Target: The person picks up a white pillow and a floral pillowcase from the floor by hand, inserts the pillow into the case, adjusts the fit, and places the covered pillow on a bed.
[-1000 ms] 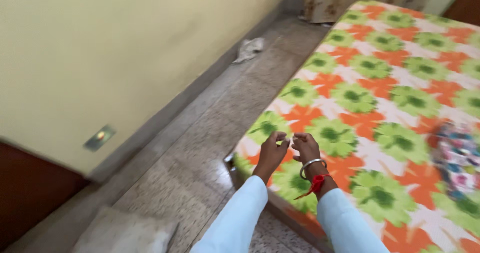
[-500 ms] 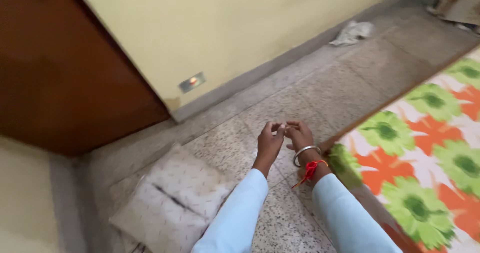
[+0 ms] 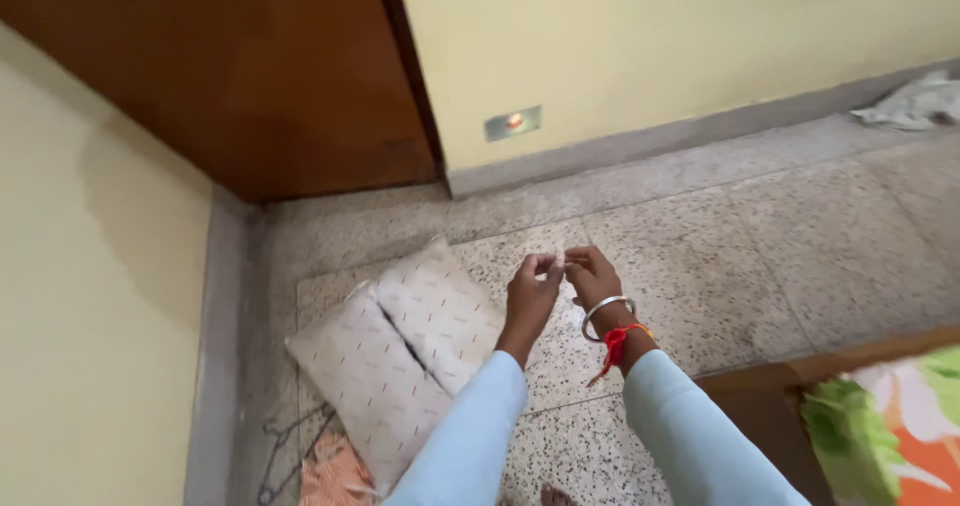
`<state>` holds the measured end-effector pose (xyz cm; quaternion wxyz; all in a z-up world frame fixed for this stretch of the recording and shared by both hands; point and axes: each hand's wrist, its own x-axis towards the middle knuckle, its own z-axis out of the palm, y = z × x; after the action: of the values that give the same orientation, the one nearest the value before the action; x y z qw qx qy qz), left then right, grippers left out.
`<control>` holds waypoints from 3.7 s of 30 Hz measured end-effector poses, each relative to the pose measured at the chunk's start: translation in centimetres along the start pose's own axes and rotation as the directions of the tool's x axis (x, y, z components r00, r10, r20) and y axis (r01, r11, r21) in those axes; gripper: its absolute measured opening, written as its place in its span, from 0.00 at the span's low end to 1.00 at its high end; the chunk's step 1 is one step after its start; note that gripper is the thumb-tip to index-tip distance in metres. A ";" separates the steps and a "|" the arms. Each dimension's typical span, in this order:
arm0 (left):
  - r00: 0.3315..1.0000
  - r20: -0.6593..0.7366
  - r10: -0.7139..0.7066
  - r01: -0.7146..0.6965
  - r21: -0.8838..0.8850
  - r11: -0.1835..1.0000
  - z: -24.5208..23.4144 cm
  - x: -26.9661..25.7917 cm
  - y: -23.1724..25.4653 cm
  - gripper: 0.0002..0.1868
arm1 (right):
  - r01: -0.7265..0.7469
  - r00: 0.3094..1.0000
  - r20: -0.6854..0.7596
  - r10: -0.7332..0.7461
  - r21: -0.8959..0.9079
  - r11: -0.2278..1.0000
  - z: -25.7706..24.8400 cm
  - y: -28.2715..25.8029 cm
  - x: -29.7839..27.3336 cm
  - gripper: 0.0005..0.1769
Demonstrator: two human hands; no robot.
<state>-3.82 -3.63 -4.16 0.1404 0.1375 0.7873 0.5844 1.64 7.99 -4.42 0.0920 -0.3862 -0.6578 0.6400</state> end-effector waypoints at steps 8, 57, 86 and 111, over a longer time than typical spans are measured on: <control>0.987 -0.134 -0.085 0.089 0.026 0.996 -4.8 2.4 -7.3 0.18 | 0.058 0.981 0.189 -0.035 -0.117 0.991 8.8 4.5 4.9 0.18; 0.885 -0.198 -0.420 0.331 -0.365 0.870 -12.5 0.5 -58.3 0.30 | 0.145 0.984 0.173 -0.031 -0.698 0.701 19.9 44.4 22.5 0.25; 0.998 -0.043 -0.036 0.044 0.199 0.979 -25.1 -0.3 4.9 0.19 | 0.159 0.978 -0.104 -0.180 -0.181 0.970 2.3 -6.3 -11.3 0.13; 0.778 0.491 0.393 -0.493 0.088 0.866 2.9 -16.3 30.1 0.21 | 0.118 0.608 -0.749 -0.265 -0.244 0.962 -29.5 -8.2 -39.9 0.14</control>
<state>13.88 1.13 24.84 0.1638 0.4672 0.7343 0.4645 43.95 6.69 22.79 0.4005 -0.5569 -0.6436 0.3395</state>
